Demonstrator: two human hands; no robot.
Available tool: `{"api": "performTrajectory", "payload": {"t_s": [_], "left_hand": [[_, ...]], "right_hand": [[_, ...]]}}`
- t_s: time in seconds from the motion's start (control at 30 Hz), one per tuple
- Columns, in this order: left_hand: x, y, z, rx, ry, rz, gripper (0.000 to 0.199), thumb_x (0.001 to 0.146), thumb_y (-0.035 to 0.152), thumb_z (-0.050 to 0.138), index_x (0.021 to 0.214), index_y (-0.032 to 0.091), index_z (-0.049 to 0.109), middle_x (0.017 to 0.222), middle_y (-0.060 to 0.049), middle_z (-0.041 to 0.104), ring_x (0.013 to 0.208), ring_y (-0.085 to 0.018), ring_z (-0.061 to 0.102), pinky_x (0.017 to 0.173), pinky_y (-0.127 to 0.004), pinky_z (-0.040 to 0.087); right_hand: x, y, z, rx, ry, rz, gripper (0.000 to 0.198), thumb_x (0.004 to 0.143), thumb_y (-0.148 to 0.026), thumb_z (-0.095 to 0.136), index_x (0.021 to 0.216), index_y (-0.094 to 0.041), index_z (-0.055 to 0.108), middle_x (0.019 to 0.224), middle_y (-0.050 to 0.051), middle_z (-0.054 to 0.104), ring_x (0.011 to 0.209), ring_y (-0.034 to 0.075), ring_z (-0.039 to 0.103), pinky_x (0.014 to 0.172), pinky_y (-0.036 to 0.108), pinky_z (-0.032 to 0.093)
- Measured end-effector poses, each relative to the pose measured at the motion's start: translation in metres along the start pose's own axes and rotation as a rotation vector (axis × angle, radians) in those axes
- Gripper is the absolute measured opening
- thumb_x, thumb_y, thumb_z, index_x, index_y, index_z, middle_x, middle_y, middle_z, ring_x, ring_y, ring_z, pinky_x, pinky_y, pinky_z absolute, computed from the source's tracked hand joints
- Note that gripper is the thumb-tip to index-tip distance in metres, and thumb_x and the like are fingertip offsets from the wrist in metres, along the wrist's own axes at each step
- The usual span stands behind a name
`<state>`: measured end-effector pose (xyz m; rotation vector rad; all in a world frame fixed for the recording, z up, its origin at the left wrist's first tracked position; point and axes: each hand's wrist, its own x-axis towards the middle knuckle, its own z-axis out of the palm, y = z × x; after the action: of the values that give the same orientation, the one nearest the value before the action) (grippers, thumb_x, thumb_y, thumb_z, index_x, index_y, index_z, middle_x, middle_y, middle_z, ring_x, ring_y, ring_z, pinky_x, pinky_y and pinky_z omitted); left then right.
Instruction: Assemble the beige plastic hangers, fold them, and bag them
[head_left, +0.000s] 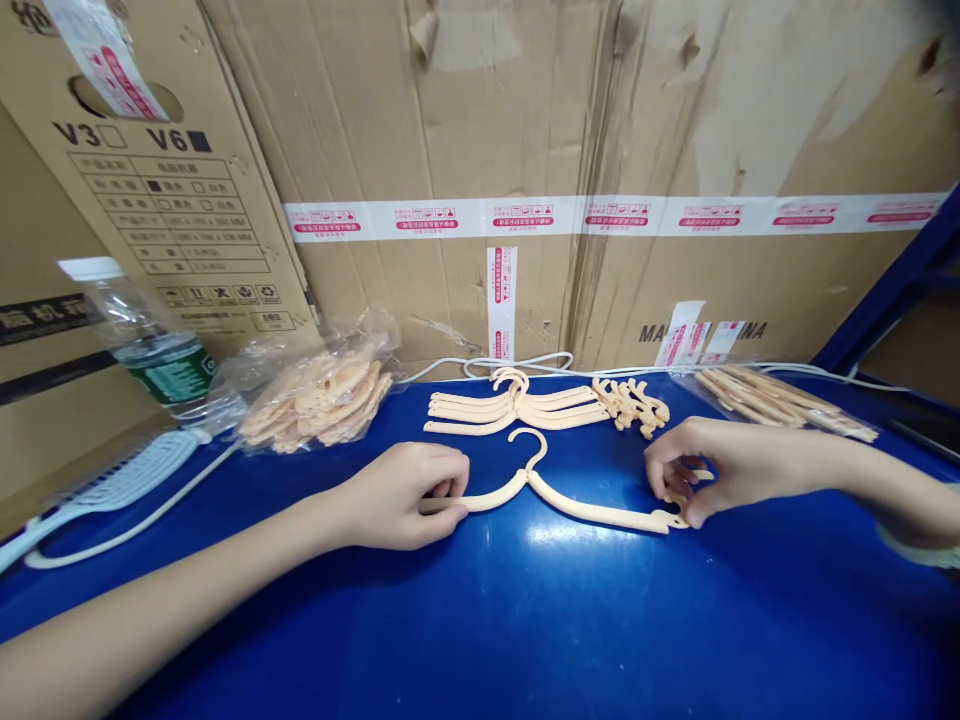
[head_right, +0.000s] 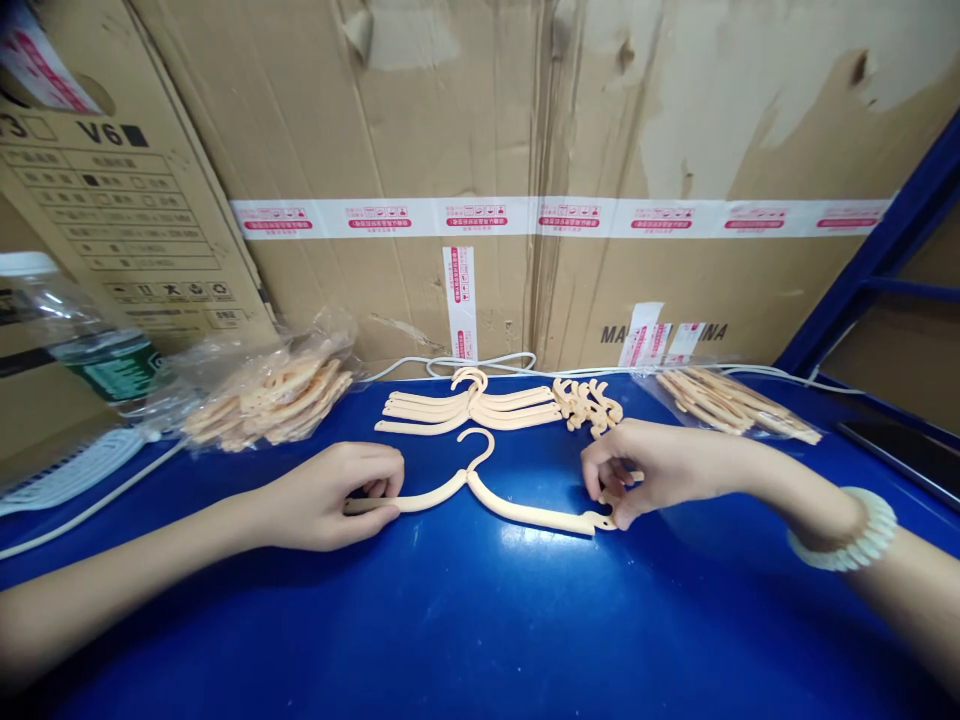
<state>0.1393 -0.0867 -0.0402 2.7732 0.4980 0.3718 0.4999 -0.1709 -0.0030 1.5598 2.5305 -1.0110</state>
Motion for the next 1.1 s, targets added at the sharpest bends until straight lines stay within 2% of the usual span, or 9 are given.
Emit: {"api": "performTrajectory", "payload": {"t_s": [0.1, 0.27, 0.33, 0.53, 0.7, 0.8, 0.97, 1.1], "left_hand": [[0.001, 0.0, -0.001, -0.008, -0.002, -0.002, 0.015, 0.077, 0.014, 0.056, 0.067, 0.02, 0.046, 0.059, 0.006, 0.045, 0.055, -0.012, 0.043, 0.053, -0.024, 0.031], [0.002, -0.002, 0.0, 0.013, 0.057, -0.043, 0.02, 0.08, 0.015, 0.055, 0.064, 0.02, 0.043, 0.058, 0.006, 0.042, 0.054, -0.012, 0.041, 0.052, -0.023, 0.029], [0.002, -0.004, 0.002, 0.014, 0.066, -0.05, 0.019, 0.081, 0.015, 0.053, 0.066, 0.02, 0.043, 0.058, 0.006, 0.042, 0.055, -0.012, 0.042, 0.052, -0.022, 0.029], [0.001, -0.007, 0.003, 0.014, 0.06, -0.01, 0.018, 0.08, 0.015, 0.053, 0.067, 0.02, 0.042, 0.061, 0.005, 0.041, 0.057, -0.013, 0.041, 0.056, -0.025, 0.03], [0.0, -0.002, 0.0, -0.012, -0.026, 0.087, 0.021, 0.08, 0.017, 0.053, 0.065, 0.02, 0.039, 0.062, 0.004, 0.043, 0.058, -0.014, 0.043, 0.063, -0.028, 0.034], [0.001, 0.0, -0.002, -0.009, -0.059, 0.098, 0.021, 0.081, 0.018, 0.052, 0.065, 0.02, 0.039, 0.066, 0.003, 0.046, 0.061, -0.014, 0.044, 0.064, -0.028, 0.034], [0.003, -0.005, -0.007, -0.002, -0.103, 0.072, 0.023, 0.086, 0.02, 0.052, 0.065, 0.02, 0.04, 0.065, 0.004, 0.045, 0.062, -0.014, 0.043, 0.078, -0.031, 0.035], [0.002, -0.007, -0.009, -0.005, -0.121, 0.071, 0.025, 0.086, 0.02, 0.052, 0.064, 0.019, 0.039, 0.065, 0.004, 0.044, 0.063, -0.014, 0.043, 0.079, -0.031, 0.033]], "right_hand": [[0.003, 0.001, 0.004, -0.046, 0.006, 0.05, 0.023, 0.073, -0.039, 0.074, 0.077, -0.018, 0.067, 0.069, 0.0, 0.06, 0.064, 0.015, 0.056, 0.058, 0.025, 0.04], [0.008, 0.0, 0.01, -0.195, 0.188, 0.055, 0.011, 0.074, -0.029, 0.064, 0.075, -0.02, 0.059, 0.064, -0.003, 0.053, 0.056, 0.013, 0.048, 0.052, 0.024, 0.035], [0.01, -0.001, 0.012, -0.229, 0.22, 0.045, 0.011, 0.075, -0.029, 0.062, 0.074, -0.02, 0.056, 0.064, -0.003, 0.052, 0.055, 0.012, 0.046, 0.052, 0.025, 0.034], [0.009, -0.004, 0.009, -0.25, 0.158, 0.083, 0.013, 0.076, -0.032, 0.061, 0.076, -0.021, 0.056, 0.068, -0.001, 0.054, 0.06, 0.015, 0.049, 0.056, 0.026, 0.036], [0.001, -0.01, 0.006, -0.187, 0.044, 0.147, 0.016, 0.072, -0.034, 0.065, 0.075, -0.021, 0.056, 0.072, 0.001, 0.055, 0.065, 0.017, 0.051, 0.058, 0.026, 0.038], [0.0, -0.011, 0.007, -0.198, 0.05, 0.148, 0.015, 0.073, -0.033, 0.064, 0.075, -0.021, 0.055, 0.071, 0.0, 0.053, 0.064, 0.016, 0.049, 0.057, 0.026, 0.037], [0.004, -0.009, 0.009, -0.186, 0.089, 0.095, 0.015, 0.075, -0.033, 0.062, 0.076, -0.021, 0.054, 0.067, -0.002, 0.048, 0.059, 0.014, 0.044, 0.054, 0.025, 0.034], [0.005, -0.009, 0.009, -0.187, 0.097, 0.071, 0.016, 0.078, -0.035, 0.062, 0.077, -0.02, 0.055, 0.067, -0.003, 0.048, 0.059, 0.013, 0.044, 0.054, 0.025, 0.034]]}}
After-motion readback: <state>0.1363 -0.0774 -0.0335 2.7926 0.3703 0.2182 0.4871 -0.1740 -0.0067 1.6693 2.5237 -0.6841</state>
